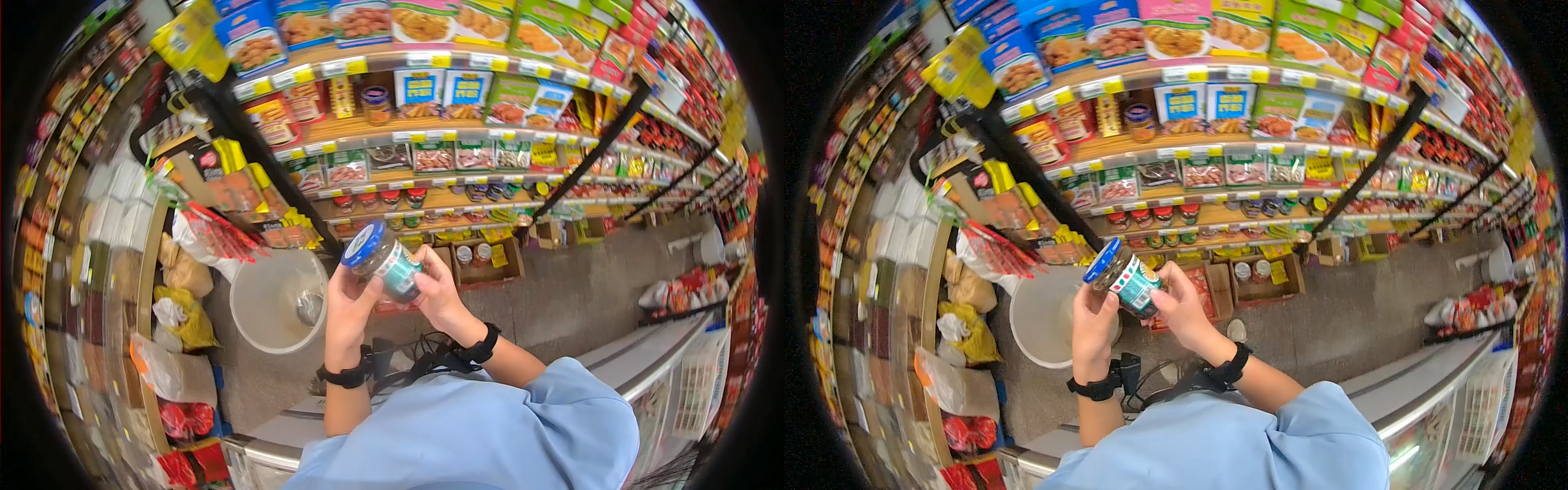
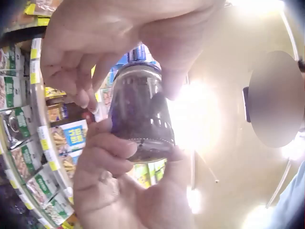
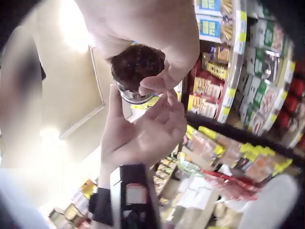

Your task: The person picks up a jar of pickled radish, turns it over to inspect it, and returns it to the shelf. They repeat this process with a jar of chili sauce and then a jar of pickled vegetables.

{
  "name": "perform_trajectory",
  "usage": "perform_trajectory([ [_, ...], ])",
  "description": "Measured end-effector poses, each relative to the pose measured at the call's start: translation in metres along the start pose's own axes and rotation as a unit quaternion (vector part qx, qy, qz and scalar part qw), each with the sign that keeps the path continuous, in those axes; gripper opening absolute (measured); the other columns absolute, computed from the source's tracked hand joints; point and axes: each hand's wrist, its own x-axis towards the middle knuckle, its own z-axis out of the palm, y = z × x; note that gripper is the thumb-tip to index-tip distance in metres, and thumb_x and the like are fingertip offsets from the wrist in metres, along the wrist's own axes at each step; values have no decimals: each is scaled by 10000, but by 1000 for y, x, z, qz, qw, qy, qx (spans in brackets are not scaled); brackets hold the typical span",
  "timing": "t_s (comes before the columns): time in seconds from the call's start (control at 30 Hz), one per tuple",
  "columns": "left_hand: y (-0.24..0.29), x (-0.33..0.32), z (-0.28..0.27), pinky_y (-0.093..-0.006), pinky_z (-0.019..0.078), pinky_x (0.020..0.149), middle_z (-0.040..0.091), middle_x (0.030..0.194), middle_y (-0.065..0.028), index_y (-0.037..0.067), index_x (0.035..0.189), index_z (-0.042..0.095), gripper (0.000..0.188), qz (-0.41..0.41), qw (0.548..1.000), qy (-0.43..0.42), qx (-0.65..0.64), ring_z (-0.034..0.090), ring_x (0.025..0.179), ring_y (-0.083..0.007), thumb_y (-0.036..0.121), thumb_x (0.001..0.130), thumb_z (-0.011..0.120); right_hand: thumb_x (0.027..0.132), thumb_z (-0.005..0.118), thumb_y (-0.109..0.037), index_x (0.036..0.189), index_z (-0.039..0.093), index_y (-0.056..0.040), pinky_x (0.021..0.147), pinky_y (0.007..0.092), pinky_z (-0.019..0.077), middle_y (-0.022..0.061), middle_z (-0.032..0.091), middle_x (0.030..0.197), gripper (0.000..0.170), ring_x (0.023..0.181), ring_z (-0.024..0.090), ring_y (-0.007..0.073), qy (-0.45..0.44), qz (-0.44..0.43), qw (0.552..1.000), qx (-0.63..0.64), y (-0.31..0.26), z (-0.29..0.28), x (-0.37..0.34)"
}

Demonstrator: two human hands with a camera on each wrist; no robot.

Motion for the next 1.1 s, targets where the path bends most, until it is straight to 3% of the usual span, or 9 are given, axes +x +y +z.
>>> perform_trajectory([
  [0.1,-34,3,-6,-288,443,812,563,1078,-71,-7,1171,478,380,-67,997,32,-20,542,960,-136,189,864,589,765,682,-84,937,354,-67,643,247,501,42,523,923,370,814,572,101,27,-161,972,-171,10,-23,1],
  [0.23,-55,7,-2,-257,430,812,589,1018,-54,-29,1106,538,332,-132,987,90,-20,547,894,-108,110,818,632,709,748,-96,931,370,-57,643,225,473,37,529,893,440,824,552,83,19,-53,949,-311,-4,-43,-16],
  [0.37,-73,37,34,-256,442,787,622,946,-54,-33,1021,593,329,-104,988,-18,110,567,831,-103,54,722,702,757,698,-336,1000,453,26,642,285,480,163,610,906,499,756,611,165,-104,-36,835,-540,-55,-95,-7],
  [0.47,-114,67,77,-261,453,774,640,880,-51,-41,967,621,364,-114,974,-102,168,581,786,-106,36,636,753,752,684,-379,1042,496,38,642,315,481,206,623,873,541,764,624,227,-8,-13,929,-369,-95,-143,-2],
  [0.5,-127,76,93,-264,447,792,643,898,-61,-42,967,619,377,-123,962,-141,198,583,821,-113,44,622,744,749,690,-352,1069,497,29,649,318,483,188,624,857,533,762,625,228,5,1,910,-414,-111,-157,-3],
  [0.67,-220,106,181,-260,430,837,616,974,-81,-44,1220,485,682,-12,908,-287,304,565,913,-133,78,595,731,670,736,-321,962,585,29,663,317,478,157,630,797,481,749,622,217,5,37,825,-564,-161,-258,-9],
  [0.7,-218,112,205,-276,399,885,580,1075,-114,-28,1336,337,821,-44,892,-311,324,539,1001,-171,84,623,728,652,743,-325,925,601,30,666,314,476,156,630,787,470,749,621,216,-4,62,809,-584,-175,-278,0],
  [0.87,-275,139,272,-350,403,913,498,1195,-220,12,1402,157,950,-115,906,-234,335,508,1100,-286,236,689,745,542,750,-400,726,609,19,629,347,468,181,614,722,479,676,608,288,66,31,800,-595,-199,-387,30],
  [1.1,-299,160,242,-355,409,906,492,1203,-239,-31,1313,340,738,-108,905,-35,410,502,1104,-298,271,742,698,576,747,-383,564,572,25,522,372,461,160,570,545,444,573,607,293,286,100,715,-630,-159,-606,110],
])
